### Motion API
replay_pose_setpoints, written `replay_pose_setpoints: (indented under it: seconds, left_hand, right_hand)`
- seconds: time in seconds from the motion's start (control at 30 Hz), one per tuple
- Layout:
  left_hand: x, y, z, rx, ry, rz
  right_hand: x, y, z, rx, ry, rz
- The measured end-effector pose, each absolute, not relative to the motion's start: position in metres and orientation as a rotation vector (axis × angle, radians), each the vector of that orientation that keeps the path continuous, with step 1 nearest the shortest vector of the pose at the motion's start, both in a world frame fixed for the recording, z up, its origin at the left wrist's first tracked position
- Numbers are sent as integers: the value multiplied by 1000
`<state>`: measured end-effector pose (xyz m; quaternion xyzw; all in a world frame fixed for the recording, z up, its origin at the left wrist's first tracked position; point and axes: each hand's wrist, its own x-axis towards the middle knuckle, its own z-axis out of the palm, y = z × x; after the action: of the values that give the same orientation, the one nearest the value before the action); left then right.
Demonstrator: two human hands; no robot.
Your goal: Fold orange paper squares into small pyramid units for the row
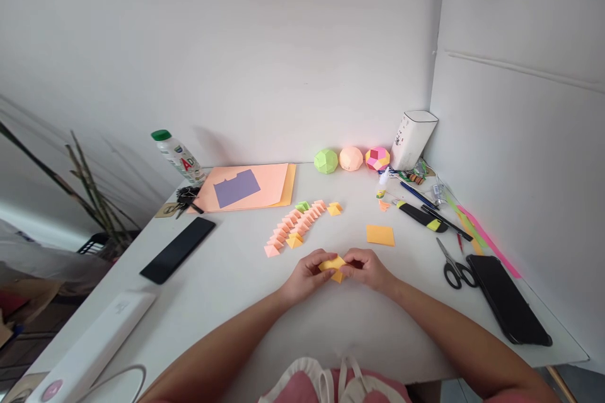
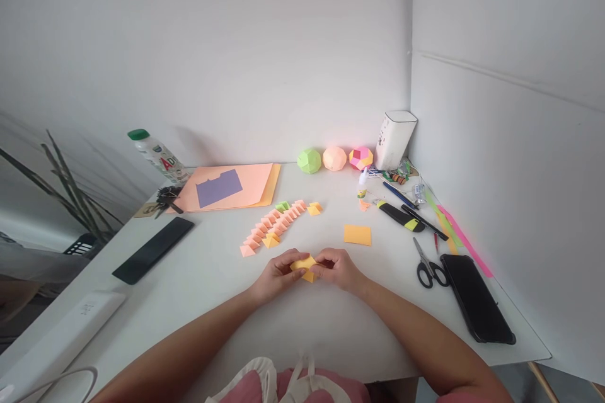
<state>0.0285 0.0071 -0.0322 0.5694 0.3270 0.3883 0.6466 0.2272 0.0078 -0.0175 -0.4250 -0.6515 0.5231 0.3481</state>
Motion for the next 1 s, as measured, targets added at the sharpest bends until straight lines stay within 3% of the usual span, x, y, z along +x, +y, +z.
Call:
replay_pose_setpoints:
  seconds: [1.0]
  left_hand:
    - [29, 6, -28, 1501, 940, 795]
  right_hand:
    - [226, 10, -21, -1148, -1530, 1433]
